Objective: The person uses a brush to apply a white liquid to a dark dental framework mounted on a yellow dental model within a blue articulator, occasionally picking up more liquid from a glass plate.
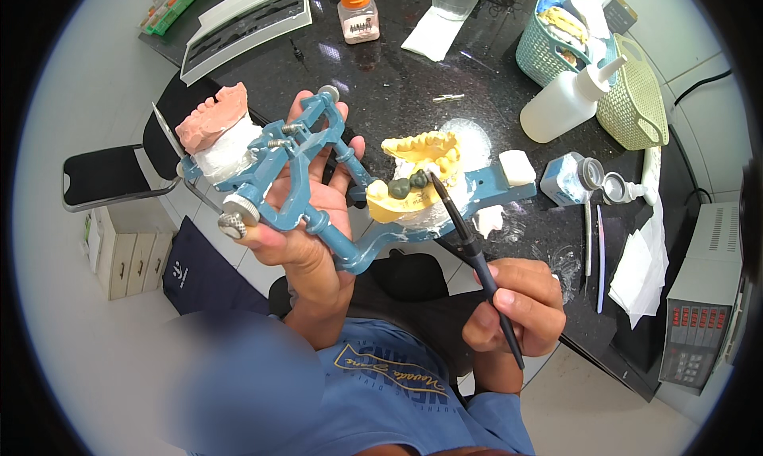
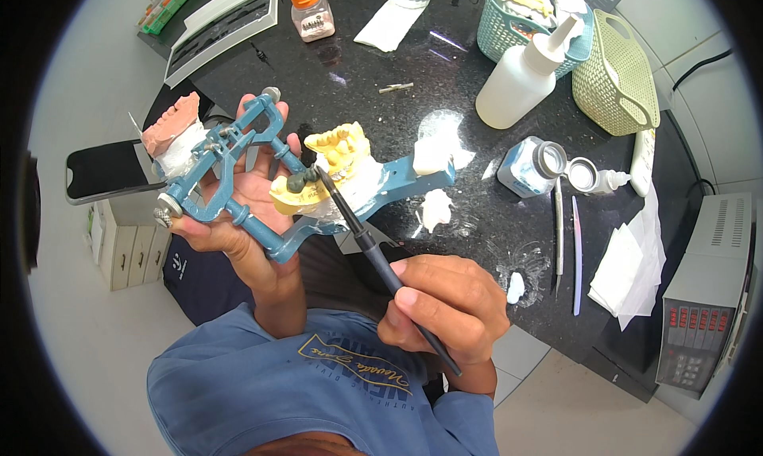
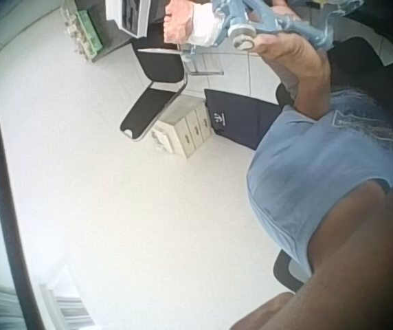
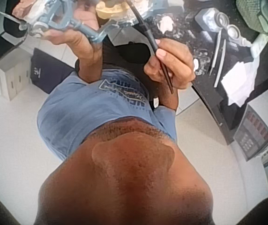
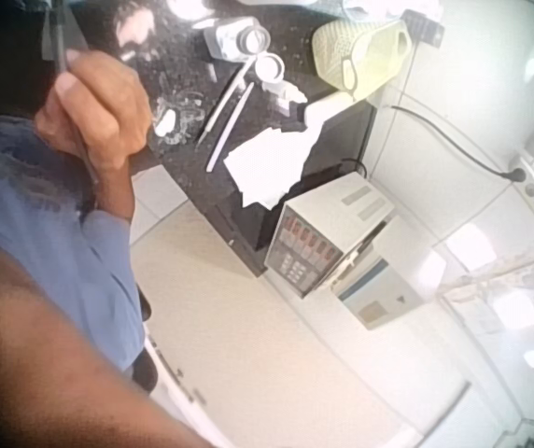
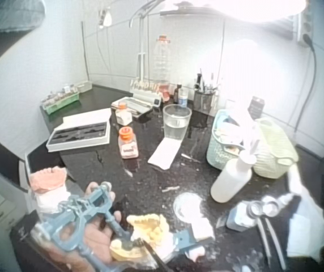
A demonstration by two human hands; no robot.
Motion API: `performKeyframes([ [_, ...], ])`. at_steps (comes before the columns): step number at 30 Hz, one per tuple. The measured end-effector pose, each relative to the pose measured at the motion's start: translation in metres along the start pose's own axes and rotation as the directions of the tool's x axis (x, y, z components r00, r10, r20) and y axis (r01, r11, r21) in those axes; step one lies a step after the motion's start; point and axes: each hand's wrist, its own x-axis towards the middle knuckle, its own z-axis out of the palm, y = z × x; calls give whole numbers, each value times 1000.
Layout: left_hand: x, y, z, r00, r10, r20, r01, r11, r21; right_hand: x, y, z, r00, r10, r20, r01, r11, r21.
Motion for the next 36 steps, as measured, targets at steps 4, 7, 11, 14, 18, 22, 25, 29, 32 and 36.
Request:
performKeyframes([
  [4, 0, 0, -2, 1000, -1, 13, 1, 1000, 0, 0, 0, 0, 1000, 12, -12, -12, 1000, 14],
  [7, 1, 0, -2, 1000, -5, 10, 5, 1000, -14, 1, 0, 1, 1000, 13, -4, -13, 1000, 6],
  [11, 1, -1, -3, 1000, -7, 7, 7, 1000, -20, 0, 1, 0, 1000, 6, -5, -6, 1000, 22],
  [14, 1, 0, -2, 1000, -2, 9, 2, 1000, -3, 0, 1, -1, 1000, 13, -7, -13, 1000, 25],
  [18, 0, 1, 0, 1000, 9, 20, -10, 1000, 15, -1, 1, -2, 1000, 9, -6, -8, 1000, 30],
  [22, -1, 1, 0, 1000, 13, 21, -13, 1000, 6, -1, 1, -2, 1000, -1, 7, 1, 1000, 29],
  [25, -1, 0, -3, 999, 26, 25, -26, 1000, 16, -4, 0, -2, 999, 15, -49, -12, 998, 55],
  [29, 1, -1, -13, 993, 66, 96, -63, 997, -39, -2, 6, -2, 999, 21, -50, -18, 998, 59],
  [32, 1, 0, -3, 1000, 23, 0, -23, 999, -36, -5, -1, -8, 986, 148, -80, -137, 982, 126],
  [36, 7, -2, 7, 990, 110, 87, -117, 989, 87, -3, -9, -40, 918, 236, -319, -240, 970, 27],
])
